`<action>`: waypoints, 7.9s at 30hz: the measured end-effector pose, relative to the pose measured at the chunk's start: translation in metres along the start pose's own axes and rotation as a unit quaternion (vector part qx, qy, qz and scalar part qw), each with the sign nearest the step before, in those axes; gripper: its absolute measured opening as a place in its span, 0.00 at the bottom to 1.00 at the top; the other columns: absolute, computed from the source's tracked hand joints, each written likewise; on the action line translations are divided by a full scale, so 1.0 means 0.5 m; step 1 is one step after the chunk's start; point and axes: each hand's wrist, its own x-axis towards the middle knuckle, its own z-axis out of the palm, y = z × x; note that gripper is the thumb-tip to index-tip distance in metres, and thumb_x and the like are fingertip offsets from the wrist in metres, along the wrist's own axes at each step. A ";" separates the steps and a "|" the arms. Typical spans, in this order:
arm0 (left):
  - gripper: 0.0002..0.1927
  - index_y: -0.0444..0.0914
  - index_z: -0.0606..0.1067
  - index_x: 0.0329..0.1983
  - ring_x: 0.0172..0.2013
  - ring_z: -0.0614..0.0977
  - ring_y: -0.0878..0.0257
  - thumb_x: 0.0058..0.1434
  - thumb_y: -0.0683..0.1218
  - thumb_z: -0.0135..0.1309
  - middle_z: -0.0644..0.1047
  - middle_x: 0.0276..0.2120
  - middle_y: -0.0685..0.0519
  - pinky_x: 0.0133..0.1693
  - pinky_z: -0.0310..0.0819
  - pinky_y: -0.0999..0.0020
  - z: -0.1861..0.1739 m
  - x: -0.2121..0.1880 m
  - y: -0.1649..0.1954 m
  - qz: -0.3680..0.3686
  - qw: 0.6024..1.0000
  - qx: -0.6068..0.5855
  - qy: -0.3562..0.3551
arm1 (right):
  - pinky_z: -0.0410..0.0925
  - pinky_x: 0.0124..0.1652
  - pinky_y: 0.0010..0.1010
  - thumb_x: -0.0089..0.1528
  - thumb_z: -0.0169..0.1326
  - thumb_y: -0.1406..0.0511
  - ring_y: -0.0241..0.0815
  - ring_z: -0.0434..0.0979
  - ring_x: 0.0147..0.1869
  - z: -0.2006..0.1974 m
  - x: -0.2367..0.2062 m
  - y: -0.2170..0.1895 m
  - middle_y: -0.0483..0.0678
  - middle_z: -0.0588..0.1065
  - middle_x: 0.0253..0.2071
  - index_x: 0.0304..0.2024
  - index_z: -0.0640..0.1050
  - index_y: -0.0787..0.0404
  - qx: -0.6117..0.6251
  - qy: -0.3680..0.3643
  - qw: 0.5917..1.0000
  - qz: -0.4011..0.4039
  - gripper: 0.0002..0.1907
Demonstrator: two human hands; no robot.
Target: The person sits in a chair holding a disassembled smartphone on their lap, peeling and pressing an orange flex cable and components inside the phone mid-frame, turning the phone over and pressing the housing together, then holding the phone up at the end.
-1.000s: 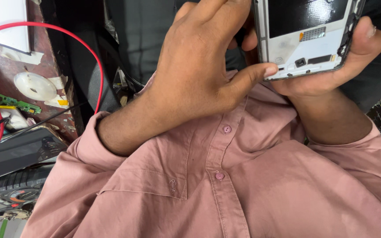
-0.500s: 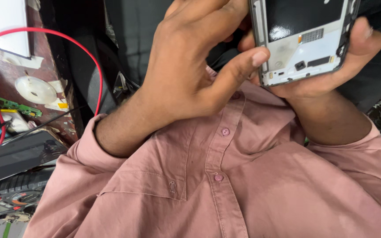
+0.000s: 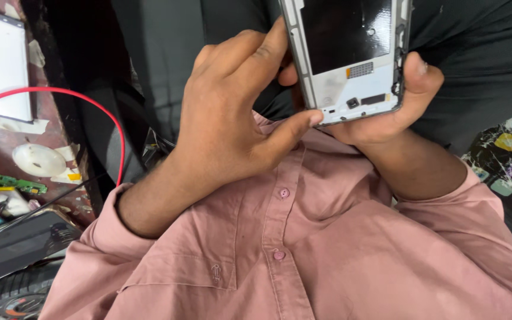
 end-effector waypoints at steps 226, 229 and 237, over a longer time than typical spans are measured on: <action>0.51 0.38 0.71 0.64 0.33 0.72 0.49 0.54 0.81 0.45 0.72 0.34 0.48 0.39 0.64 0.54 0.219 0.037 0.138 0.217 0.902 0.371 0.037 | 0.74 0.36 0.32 0.70 0.53 0.61 0.45 0.85 0.38 -0.025 -0.194 -0.105 0.50 0.81 0.35 0.42 0.80 0.60 -0.548 0.228 0.734 -0.330 0.10; 0.54 0.36 0.67 0.69 0.42 0.73 0.50 0.54 0.80 0.52 0.73 0.44 0.48 0.48 0.63 0.53 0.297 0.068 0.178 0.269 0.898 0.344 0.044 | 0.73 0.46 0.28 0.70 0.48 0.67 0.33 0.80 0.46 -0.103 -0.249 -0.110 0.49 0.79 0.40 0.43 0.76 0.64 -0.449 0.290 0.762 -0.366 0.08; 0.53 0.39 0.62 0.73 0.41 0.69 0.52 0.52 0.71 0.66 0.66 0.42 0.50 0.43 0.61 0.55 0.410 0.186 0.233 0.346 0.880 0.324 0.002 | 0.65 0.42 0.43 0.79 0.44 0.64 0.52 0.75 0.42 -0.250 -0.311 -0.166 0.53 0.76 0.37 0.50 0.75 0.65 -0.630 0.420 0.541 -0.366 0.11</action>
